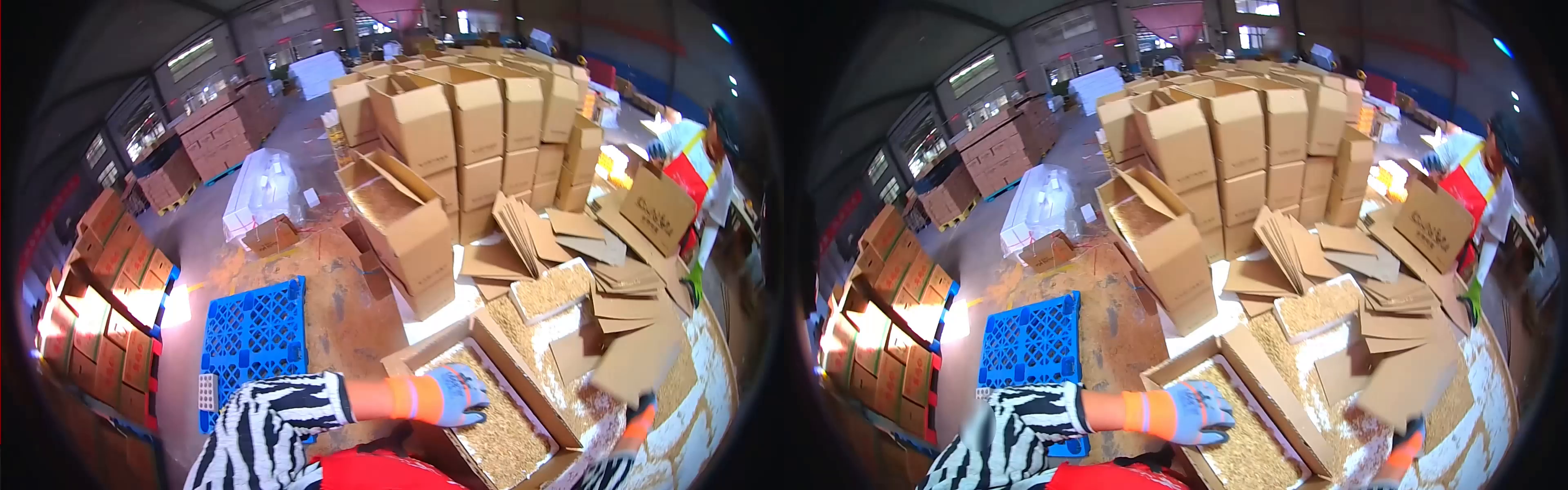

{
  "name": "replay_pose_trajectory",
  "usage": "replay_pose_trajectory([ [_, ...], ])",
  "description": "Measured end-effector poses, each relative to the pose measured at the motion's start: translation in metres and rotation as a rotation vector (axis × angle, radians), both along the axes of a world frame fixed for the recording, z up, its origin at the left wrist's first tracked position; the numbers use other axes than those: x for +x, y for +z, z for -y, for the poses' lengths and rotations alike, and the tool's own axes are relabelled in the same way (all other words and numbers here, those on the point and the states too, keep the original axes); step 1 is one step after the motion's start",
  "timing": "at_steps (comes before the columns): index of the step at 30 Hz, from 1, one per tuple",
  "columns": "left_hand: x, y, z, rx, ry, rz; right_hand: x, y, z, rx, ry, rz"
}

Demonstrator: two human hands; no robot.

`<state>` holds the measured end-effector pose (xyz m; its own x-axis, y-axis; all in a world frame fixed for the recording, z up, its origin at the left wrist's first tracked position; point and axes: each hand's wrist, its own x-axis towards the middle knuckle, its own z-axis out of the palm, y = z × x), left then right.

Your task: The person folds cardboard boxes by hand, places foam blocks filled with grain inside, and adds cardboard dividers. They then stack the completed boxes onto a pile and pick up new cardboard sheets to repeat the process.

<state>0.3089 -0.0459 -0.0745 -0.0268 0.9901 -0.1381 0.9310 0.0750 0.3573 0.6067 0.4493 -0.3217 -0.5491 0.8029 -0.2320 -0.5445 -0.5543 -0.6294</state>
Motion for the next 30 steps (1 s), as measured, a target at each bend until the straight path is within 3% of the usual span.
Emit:
replay_pose_trajectory([
  [1,0.000,0.001,0.000,-0.019,-0.005,-0.005,0.012,0.024,0.022,0.085,-0.073,0.089],
  [4,-0.003,-0.015,0.003,0.315,-0.085,0.012,0.023,0.114,0.106,0.377,-0.235,0.337],
  [7,0.000,0.014,-0.015,0.674,0.118,0.176,0.042,0.191,0.196,0.638,-0.371,0.511],
  [10,0.001,0.065,-0.049,0.497,0.117,0.864,0.055,0.242,0.268,0.837,-0.459,0.597],
  [13,0.018,0.077,-0.070,0.259,-0.004,1.154,0.049,0.274,0.311,0.995,-0.516,0.676],
  [15,0.027,0.079,-0.074,0.367,-0.024,1.228,0.036,0.293,0.327,1.086,-0.619,0.845],
  [17,0.034,0.041,-0.097,0.669,0.208,1.052,0.021,0.317,0.349,1.100,-0.680,0.833],
  [19,0.018,0.071,-0.080,0.695,0.156,1.311,0.012,0.341,0.370,1.160,-0.624,0.806],
  [21,-0.010,0.073,-0.072,0.242,0.093,1.517,-0.015,0.357,0.394,1.059,-0.556,0.866],
  [23,-0.018,0.074,-0.058,0.425,0.144,1.467,-0.032,0.377,0.401,1.011,-0.231,0.974],
  [25,-0.030,0.067,-0.052,0.329,0.093,1.389,-0.051,0.388,0.400,1.123,-0.048,0.908],
  [27,-0.036,0.060,-0.040,0.156,-0.039,1.349,-0.066,0.414,0.405,1.301,0.074,1.157],
  [29,-0.037,0.046,-0.035,0.346,-0.106,1.266,-0.073,0.404,0.402,1.103,0.001,0.896],
  [30,-0.041,0.041,-0.022,0.546,0.054,0.877,-0.075,0.408,0.403,1.238,0.075,0.911],
])
